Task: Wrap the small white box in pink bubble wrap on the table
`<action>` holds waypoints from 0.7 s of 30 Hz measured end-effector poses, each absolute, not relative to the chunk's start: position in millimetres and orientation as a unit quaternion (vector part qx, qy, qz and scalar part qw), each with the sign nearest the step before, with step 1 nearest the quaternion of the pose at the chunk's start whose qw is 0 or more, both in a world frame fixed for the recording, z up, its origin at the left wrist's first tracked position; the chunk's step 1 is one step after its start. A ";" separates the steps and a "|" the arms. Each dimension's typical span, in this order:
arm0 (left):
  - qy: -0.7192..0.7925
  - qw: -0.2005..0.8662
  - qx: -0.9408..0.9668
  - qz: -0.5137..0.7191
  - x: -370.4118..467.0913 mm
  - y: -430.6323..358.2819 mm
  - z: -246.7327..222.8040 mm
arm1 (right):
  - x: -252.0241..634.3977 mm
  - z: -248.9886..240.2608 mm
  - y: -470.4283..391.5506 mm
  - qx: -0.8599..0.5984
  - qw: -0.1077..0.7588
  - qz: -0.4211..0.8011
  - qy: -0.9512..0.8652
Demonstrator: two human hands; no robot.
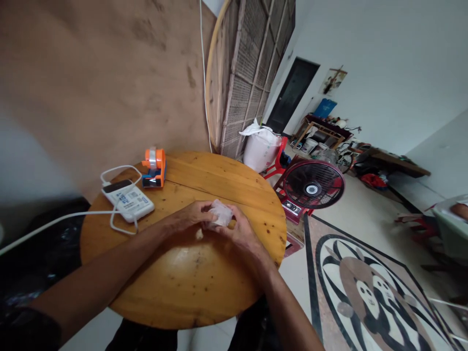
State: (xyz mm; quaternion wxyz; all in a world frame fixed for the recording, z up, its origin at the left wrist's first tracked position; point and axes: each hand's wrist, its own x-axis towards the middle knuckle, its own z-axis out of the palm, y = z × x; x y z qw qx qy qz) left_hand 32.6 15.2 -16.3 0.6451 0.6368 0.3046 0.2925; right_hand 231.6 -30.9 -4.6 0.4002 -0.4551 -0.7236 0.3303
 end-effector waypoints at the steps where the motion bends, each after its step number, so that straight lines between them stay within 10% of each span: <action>1: 0.313 0.655 0.624 0.289 32.1 15.9 -15.6 | 230.1 -3.9 -27.0 -0.453 0.405 0.369 -0.703; 10: 0.298 0.632 0.653 0.292 24.2 20.0 -7.9 | 218.8 -14.9 -8.3 -0.412 0.438 0.574 -0.556; 21: 0.246 0.712 0.591 0.288 31.5 17.6 -15.0 | 230.0 -27.2 -11.9 -0.430 0.460 0.511 -0.585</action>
